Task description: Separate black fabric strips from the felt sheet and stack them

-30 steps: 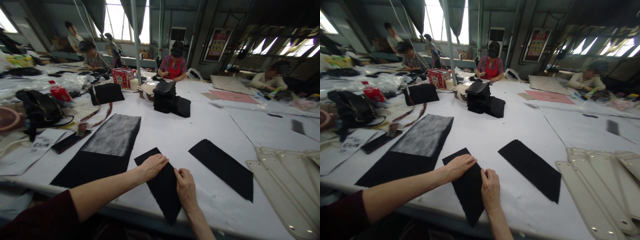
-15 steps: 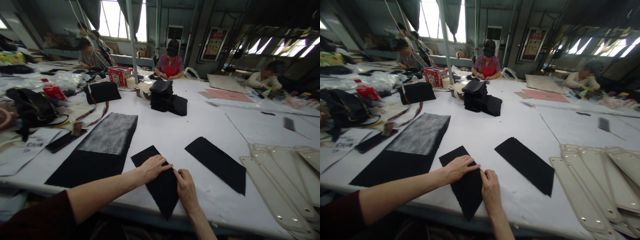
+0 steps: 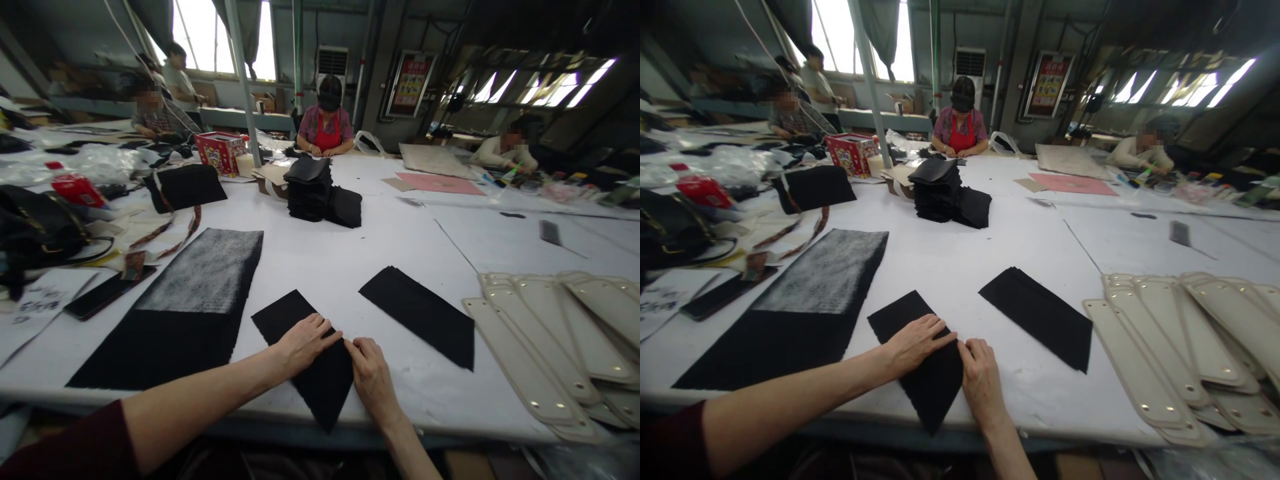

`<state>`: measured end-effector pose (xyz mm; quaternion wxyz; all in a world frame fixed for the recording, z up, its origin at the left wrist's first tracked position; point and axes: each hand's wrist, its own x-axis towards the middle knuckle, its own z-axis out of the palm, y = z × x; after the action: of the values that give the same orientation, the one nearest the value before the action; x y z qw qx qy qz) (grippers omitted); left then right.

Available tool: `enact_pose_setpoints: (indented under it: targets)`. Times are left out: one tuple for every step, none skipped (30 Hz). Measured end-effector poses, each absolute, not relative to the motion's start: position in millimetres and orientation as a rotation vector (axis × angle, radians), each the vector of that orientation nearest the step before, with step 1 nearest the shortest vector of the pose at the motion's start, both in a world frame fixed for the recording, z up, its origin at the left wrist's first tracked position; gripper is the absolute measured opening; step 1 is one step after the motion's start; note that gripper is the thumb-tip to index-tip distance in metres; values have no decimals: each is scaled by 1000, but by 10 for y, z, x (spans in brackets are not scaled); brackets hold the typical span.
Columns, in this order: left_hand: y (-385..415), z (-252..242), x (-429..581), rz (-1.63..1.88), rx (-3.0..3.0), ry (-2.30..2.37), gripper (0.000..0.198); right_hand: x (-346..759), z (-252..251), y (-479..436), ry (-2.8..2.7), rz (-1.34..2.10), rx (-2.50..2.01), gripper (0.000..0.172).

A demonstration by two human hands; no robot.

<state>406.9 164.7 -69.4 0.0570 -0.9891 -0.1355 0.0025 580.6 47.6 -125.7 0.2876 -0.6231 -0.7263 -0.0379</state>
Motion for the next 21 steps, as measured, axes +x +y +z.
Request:
enact_pose_setpoints:
  targets:
    - [1633,-692,4083,3,-3004,-393,45,5812,-1256,464,-1942,-99,-1673,32]
    - [1619,-693,4097,-4,-3013,-378,43,5818,-1255,450,-1943,-94,-1680,32]
    - [1605,-695,4109,-10,-3023,-368,42,5825,-1255,436,-1944,-87,-1687,31]
    - [1592,-700,4119,-14,-3033,-369,41,5832,-1253,422,-1943,-81,-1693,31]
    - [1580,-705,4125,-15,-3039,-378,42,5838,-1250,409,-1944,-77,-1700,31]
    - [1569,-712,4129,-15,-3042,-389,43,5843,-1247,397,-1946,-76,-1706,32]
    - [1559,-720,4129,-14,-3042,-391,45,5847,-1243,388,-1950,-80,-1713,32]
    - [1552,-728,4129,-12,-3042,-385,47,5850,-1241,381,-1956,-90,-1717,33]
    - [1546,-737,4127,-9,-3041,-374,48,5852,-1239,377,-1963,-103,-1720,33]
    - [1542,-745,4126,-7,-3039,-366,49,5853,-1239,374,-1970,-117,-1722,33]
    - [1539,-754,4125,-4,-3036,-361,50,5854,-1239,373,-1975,-133,-1722,33]
    - [1536,-762,4126,-1,-3032,-361,50,5855,-1240,372,-1979,-148,-1723,33]
    - [1535,-769,4129,0,-3030,-360,51,5855,-1239,370,-1981,-161,-1723,33]
    - [1533,-775,4133,-3,-3030,-352,51,5856,-1237,367,-1982,-172,-1723,32]
    - [1532,-779,4138,-9,-3033,-338,51,5856,-1233,362,-1983,-177,-1726,31]
    - [1530,-783,4144,-20,-3039,-324,50,5857,-1226,354,-1983,-174,-1730,31]
    - [1528,-786,4150,-31,-3048,-313,49,5858,-1218,345,-1984,-163,-1734,31]
    - [1526,-788,4156,-42,-3057,-305,48,5859,-1209,333,-1984,-145,-1740,31]
    - [1524,-789,4161,-51,-3067,-303,48,5860,-1200,321,-1982,-124,-1744,30]
    - [1522,-791,4166,-56,-3074,-307,47,5862,-1191,309,-1979,-104,-1749,30]
    - [1520,-791,4169,-59,-3078,-314,48,5864,-1184,298,-1977,-88,-1753,30]
